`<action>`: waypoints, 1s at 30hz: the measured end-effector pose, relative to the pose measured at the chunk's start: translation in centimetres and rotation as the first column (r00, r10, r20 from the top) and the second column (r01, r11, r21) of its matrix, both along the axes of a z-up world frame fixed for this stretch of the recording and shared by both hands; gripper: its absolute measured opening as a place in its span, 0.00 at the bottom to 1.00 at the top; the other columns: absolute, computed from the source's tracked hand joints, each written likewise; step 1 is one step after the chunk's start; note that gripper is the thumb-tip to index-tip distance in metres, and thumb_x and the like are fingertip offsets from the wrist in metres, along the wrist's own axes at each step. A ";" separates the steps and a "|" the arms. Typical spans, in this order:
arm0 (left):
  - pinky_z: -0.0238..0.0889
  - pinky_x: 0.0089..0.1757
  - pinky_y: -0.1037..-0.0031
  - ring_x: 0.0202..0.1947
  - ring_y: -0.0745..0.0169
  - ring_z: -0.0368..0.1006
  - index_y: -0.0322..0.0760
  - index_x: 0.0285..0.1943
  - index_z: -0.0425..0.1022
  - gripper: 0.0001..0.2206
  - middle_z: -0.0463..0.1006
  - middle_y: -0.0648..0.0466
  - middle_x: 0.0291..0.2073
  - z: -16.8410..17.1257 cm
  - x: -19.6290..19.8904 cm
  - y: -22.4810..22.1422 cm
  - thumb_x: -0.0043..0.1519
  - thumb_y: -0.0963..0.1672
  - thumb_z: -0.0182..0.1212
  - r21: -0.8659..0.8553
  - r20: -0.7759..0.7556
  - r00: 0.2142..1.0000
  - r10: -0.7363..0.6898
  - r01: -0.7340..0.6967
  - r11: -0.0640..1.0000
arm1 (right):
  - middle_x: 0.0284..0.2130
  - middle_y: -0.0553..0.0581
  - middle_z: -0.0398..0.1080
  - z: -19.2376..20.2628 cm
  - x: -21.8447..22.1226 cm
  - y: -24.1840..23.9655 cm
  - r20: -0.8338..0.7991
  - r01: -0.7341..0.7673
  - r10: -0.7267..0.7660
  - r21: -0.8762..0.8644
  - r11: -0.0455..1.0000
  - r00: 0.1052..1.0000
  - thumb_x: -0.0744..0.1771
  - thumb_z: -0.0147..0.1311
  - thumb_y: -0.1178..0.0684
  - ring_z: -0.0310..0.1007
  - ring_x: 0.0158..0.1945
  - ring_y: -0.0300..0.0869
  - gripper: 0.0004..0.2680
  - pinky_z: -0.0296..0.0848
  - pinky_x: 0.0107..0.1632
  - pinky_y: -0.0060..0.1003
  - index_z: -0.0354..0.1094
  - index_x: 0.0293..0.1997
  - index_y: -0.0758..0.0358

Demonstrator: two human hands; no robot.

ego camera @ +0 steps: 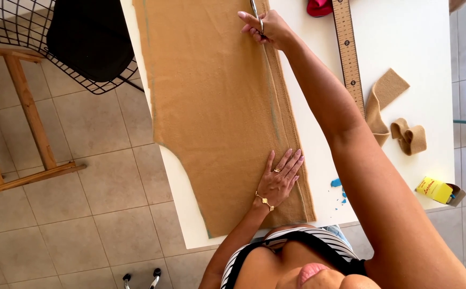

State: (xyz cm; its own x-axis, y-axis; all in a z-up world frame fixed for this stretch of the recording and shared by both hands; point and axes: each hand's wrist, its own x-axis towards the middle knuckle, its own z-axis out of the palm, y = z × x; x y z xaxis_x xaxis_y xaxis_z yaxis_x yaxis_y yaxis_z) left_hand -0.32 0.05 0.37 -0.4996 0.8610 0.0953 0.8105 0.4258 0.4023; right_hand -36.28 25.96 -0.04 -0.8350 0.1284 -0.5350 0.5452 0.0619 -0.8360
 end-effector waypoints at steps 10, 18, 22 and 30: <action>0.38 0.77 0.40 0.84 0.58 0.53 0.43 0.86 0.58 0.28 0.57 0.58 0.84 -0.1 0.0 0.0 0.76 0.48 0.56 0.006 -0.001 1.000 -0.002 0.002 1.000 | 0.14 0.45 0.59 -0.5 -1.2 0.4 0.013 0.018 -0.018 0.046 0.999 1.000 0.66 0.67 0.27 0.54 0.17 0.28 0.22 0.51 0.24 0.23 0.79 0.35 0.60; 0.40 0.77 0.40 0.84 0.57 0.54 0.42 0.85 0.58 0.27 0.59 0.57 0.84 0.0 0.0 -0.1 0.76 0.46 0.56 0.043 0.031 1.000 0.004 -0.006 0.999 | 0.17 0.44 0.61 0.0 -2.1 0.5 -0.068 -0.037 0.038 0.017 0.999 0.997 0.67 0.62 0.25 0.57 0.17 0.29 0.24 0.53 0.24 0.21 0.81 0.39 0.61; 0.40 0.77 0.40 0.84 0.57 0.54 0.42 0.85 0.59 0.26 0.59 0.57 0.84 0.2 -0.2 -0.1 0.77 0.47 0.54 0.024 0.007 1.000 0.000 0.000 1.000 | 0.27 0.43 0.73 0.7 -2.9 0.4 0.075 0.048 -0.045 -0.033 0.998 0.996 0.64 0.64 0.24 0.62 0.22 0.26 0.23 0.61 0.28 0.18 0.80 0.37 0.58; 0.40 0.76 0.40 0.84 0.57 0.54 0.42 0.85 0.59 0.28 0.59 0.57 0.84 0.3 -0.2 -0.1 0.76 0.47 0.57 0.027 0.017 1.000 -0.001 0.000 1.000 | 0.15 0.45 0.60 -1.3 -2.8 0.9 -0.038 0.030 -0.030 -0.012 0.999 0.999 0.67 0.67 0.29 0.53 0.17 0.28 0.21 0.48 0.23 0.22 0.81 0.36 0.62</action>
State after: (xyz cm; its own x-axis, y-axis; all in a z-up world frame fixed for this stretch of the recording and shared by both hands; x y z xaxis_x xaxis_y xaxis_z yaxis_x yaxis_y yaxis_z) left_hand -0.50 -0.01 0.63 -0.5008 0.8586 0.1096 0.8036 0.4142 0.4275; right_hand -39.07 26.90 -1.37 -0.8508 0.1479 -0.5042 0.5141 0.0361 -0.8569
